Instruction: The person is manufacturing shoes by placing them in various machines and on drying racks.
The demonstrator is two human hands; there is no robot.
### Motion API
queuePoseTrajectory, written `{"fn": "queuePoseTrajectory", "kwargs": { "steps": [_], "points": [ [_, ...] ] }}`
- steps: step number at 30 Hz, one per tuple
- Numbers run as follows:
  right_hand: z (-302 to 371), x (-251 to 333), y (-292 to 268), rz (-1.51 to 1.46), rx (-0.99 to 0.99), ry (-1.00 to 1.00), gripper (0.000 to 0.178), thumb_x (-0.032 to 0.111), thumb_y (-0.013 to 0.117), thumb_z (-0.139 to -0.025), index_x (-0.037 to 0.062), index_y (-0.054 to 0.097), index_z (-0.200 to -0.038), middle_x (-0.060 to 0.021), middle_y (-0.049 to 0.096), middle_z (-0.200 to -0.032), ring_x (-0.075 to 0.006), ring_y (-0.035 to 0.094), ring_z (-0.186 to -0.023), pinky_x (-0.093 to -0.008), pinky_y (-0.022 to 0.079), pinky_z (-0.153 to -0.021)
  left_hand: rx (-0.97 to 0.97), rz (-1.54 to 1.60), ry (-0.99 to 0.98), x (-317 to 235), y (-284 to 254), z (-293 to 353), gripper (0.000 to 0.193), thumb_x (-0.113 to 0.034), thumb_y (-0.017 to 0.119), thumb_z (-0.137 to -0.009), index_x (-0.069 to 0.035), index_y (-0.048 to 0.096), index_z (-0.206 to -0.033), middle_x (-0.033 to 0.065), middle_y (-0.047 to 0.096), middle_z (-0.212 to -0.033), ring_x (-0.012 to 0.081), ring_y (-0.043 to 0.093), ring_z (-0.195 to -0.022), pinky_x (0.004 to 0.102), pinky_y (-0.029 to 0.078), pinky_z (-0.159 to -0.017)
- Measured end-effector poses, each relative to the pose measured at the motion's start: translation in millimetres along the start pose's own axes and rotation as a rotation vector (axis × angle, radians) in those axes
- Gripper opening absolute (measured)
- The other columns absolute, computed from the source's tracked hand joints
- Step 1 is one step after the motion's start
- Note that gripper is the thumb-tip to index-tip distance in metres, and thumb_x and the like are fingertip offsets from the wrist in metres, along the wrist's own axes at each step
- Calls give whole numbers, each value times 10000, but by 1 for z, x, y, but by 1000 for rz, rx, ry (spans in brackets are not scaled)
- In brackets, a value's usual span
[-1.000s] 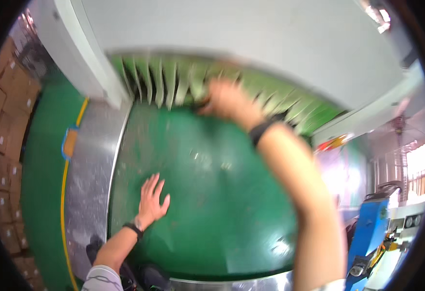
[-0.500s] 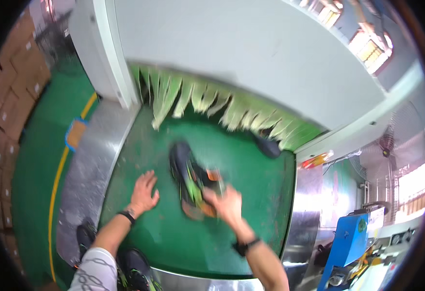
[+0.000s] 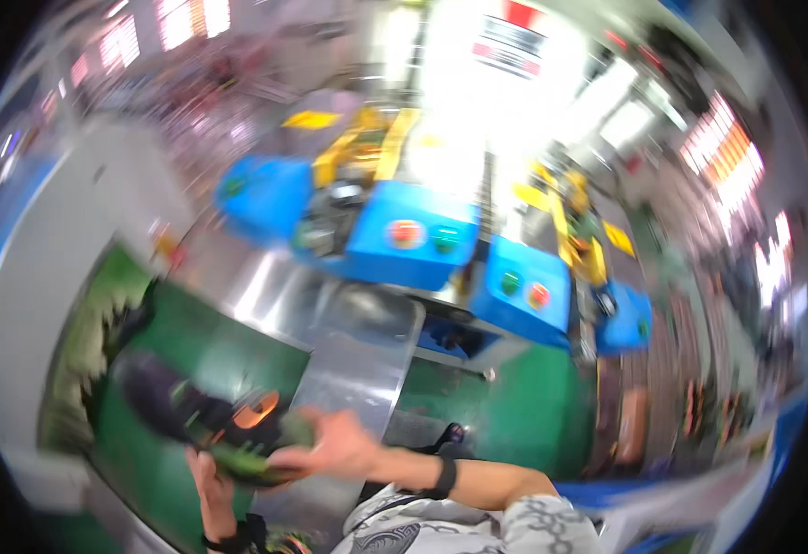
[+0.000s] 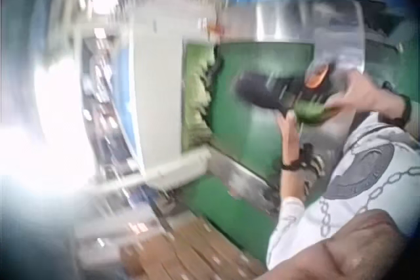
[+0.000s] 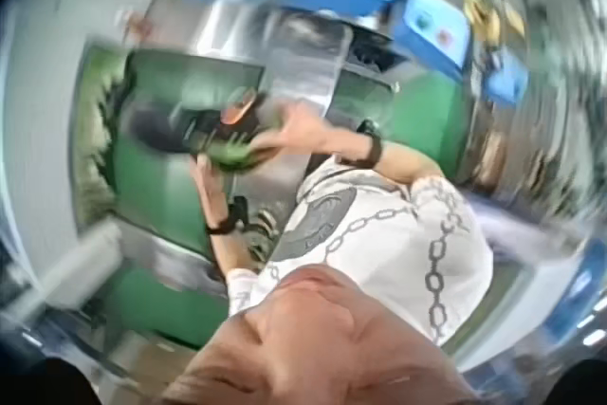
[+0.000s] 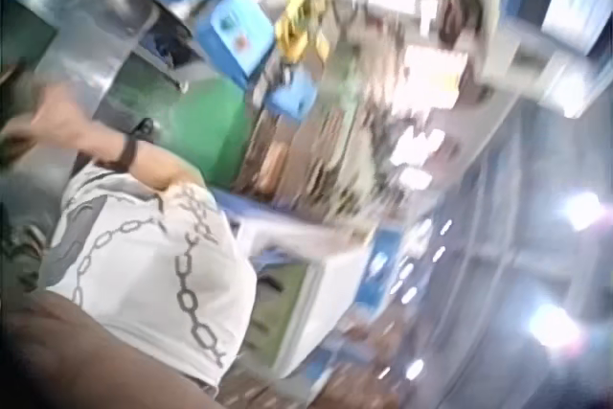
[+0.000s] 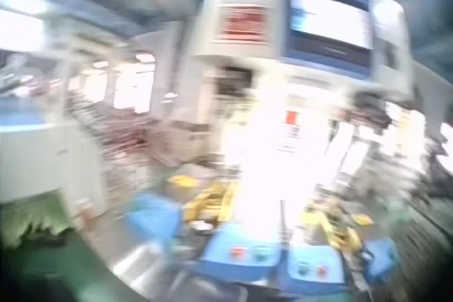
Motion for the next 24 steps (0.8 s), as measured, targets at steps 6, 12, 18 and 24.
{"fn": "queuePoseTrajectory", "kwargs": {
  "steps": [6, 12, 18, 24],
  "points": [
    [90, -31, -99, -636, 19, -569, 793, 230, 758, -792, -2, 327, -1416, -136, 635, -1086, -184, 594, -950, -349, 479, -873, 101, 256, -188, 3, 186, 1, 694, -270, 586, -786, 40, 393, -1377, 178, 520, -1282, 328, 557, -1135, 463, 445, -994],
    [200, -231, -230, -864, -216, -234, 705, 151, 735, -799, -25, 374, -1379, -114, 596, -1186, -187, 585, -1055, -320, 470, -938, 297, 83, -311, 93, 432, 42, 662, -350, 658, -825, 0, 426, -1336, 152, 542, -1268, 240, 581, -1055, 393, 472, -945],
    [352, -395, -358, -1159, -800, -123, 540, -15, 693, -732, 6, 521, -1243, -89, 597, -1106, -215, 627, -980, -328, 502, -873, 651, 88, -438, 104, 640, 10, 834, -36, 638, -874, -14, 93, -1506, 235, 252, -1524, 296, 255, -1427, 395, 280, -1139],
    [455, -393, -433, -1368, -1462, 125, 866, 43, 611, -623, 55, 314, -1436, -131, 565, -1097, -262, 624, -937, -367, 551, -792, 932, -818, -340, 252, 842, -144, 574, -176, 711, -753, 42, 496, -1239, 211, 578, -1113, 273, 535, -1021, 377, 428, -914]
  ]
}}
Point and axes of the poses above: each hand's wrist, its own z-axis away from the middle knuckle, its own y-axis out of the palm, x = y × z, the point moved 10 cm from there along -z, towards the middle knuckle
